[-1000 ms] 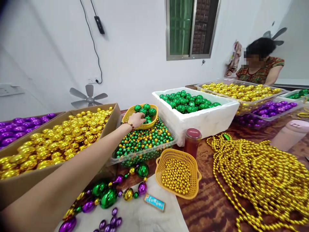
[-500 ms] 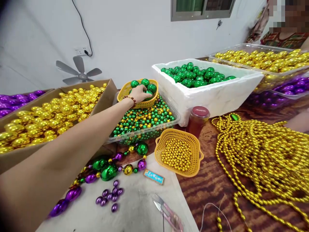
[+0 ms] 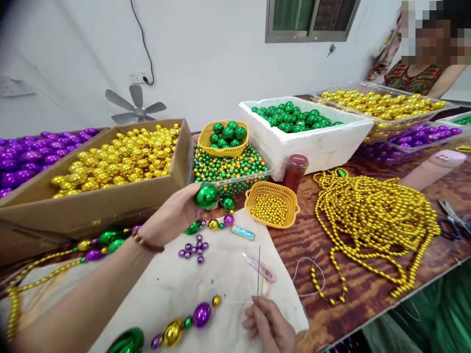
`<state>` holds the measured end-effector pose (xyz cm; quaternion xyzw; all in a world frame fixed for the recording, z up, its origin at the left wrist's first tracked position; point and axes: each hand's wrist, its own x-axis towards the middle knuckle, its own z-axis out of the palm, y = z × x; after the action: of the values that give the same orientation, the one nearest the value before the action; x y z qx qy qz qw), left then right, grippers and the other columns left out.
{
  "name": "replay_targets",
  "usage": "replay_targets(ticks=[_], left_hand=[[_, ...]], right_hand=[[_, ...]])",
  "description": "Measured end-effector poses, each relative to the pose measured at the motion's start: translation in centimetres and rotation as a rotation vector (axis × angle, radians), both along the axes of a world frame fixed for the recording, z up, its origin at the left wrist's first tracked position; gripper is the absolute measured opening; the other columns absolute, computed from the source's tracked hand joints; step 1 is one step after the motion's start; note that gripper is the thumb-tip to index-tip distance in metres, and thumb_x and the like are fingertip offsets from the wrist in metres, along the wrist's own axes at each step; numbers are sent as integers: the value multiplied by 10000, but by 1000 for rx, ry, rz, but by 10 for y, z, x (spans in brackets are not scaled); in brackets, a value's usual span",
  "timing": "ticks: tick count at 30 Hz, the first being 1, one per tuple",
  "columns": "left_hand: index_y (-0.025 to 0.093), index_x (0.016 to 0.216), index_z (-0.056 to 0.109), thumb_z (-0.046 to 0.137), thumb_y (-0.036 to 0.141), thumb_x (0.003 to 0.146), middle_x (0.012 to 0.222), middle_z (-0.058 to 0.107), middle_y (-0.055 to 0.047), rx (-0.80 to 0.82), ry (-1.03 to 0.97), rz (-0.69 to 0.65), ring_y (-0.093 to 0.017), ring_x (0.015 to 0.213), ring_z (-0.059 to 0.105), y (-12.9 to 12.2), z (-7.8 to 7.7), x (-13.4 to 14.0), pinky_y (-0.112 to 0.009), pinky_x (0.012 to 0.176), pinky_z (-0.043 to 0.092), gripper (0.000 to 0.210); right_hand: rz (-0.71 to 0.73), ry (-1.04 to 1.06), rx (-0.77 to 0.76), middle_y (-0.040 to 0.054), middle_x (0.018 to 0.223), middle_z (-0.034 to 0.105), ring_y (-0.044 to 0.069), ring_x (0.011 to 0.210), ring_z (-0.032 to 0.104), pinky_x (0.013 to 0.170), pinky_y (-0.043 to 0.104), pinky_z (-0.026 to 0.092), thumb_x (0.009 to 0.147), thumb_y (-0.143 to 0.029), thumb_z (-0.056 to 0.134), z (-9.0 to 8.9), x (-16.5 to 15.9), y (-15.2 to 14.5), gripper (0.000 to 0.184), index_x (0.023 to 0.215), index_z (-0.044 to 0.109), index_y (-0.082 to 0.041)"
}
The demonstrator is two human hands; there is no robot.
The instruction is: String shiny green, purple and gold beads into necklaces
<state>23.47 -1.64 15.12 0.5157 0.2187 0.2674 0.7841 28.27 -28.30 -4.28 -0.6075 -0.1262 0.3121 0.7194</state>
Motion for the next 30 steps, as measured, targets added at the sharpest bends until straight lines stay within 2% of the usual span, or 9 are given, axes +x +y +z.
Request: replay_targets(ticks=[2, 5, 7, 9, 11, 15, 19, 23, 30], left_hand=[[188, 1017, 652, 603, 343, 870, 983, 682, -68, -207, -56, 115, -189, 767, 661, -20, -22, -44, -297, 619, 563, 219], [199, 1043, 636, 582, 373, 883, 981, 699, -70, -420, -63, 254, -228, 826, 692, -43, -53, -100, -343, 677, 594, 242], [183, 1040, 628, 583, 374, 884, 1017, 699, -95, -505, -28, 323, -250, 894, 697, -57, -70, -124, -356, 729, 599, 251], [168, 1044, 621, 593, 358, 881, 1067, 688, -114, -553, -13, 350, -270, 965, 685, -71, -81, -133, -364, 778, 593, 252], [159, 1069, 616, 600, 342, 880, 1109, 673, -126, -570, -34, 314, -288, 1009, 669, -82, -84, -130, -381, 815, 580, 263], [181, 1120, 599, 623, 337, 867, 1159, 649, -134, -564, -84, 209, -309, 1010, 664, -90, -83, -101, -405, 805, 567, 298], [188, 1073, 602, 651, 345, 848, 1074, 671, -112, -625, -98, 215, -271, 952, 679, -88, -87, -76, -396, 797, 562, 279], [161, 1018, 600, 639, 360, 854, 1056, 670, -121, -740, -109, 224, -256, 948, 671, -85, -92, -64, -370, 785, 569, 261], [130, 1034, 574, 628, 367, 860, 1036, 653, -130, -842, -102, 226, -236, 899, 666, -82, -90, -57, -340, 745, 578, 298]], right_hand=[[83, 2, -11, 72, 766, 697, 182, 612, 655, 533, 253, 517, 812, -427, 680, 3, 4, -6, 299, 945, 710, -161], [181, -30, -40, 58, 791, 691, 164, 639, 644, 579, 250, 509, 855, -392, 643, 13, 6, -13, 266, 981, 694, -163], [223, -52, -46, 43, 770, 676, 146, 615, 625, 567, 240, 488, 872, -390, 622, 21, 3, -13, 270, 1004, 683, -162], [265, -58, -46, 40, 761, 664, 144, 617, 619, 549, 233, 471, 881, -393, 609, 29, -3, -9, 288, 1034, 671, -156], [305, -64, -41, 46, 772, 664, 150, 636, 627, 539, 230, 463, 889, -395, 598, 35, -10, -4, 303, 1059, 660, -153], [366, -108, -47, 67, 799, 676, 157, 667, 639, 564, 233, 474, 905, -391, 574, 40, -20, 0, 312, 1074, 656, -142], [371, -200, -91, 21, 625, 615, 120, 520, 573, 491, 205, 438, 905, -403, 563, 39, -26, -6, 318, 1021, 678, -130], [323, -277, -116, -35, 476, 499, 84, 376, 460, 385, 175, 350, 887, -435, 563, 39, -33, -14, 338, 977, 705, -142], [300, -359, -142, -44, 433, 441, 72, 355, 378, 350, 170, 295, 888, -416, 560, 41, -32, -22, 295, 919, 719, -170]])
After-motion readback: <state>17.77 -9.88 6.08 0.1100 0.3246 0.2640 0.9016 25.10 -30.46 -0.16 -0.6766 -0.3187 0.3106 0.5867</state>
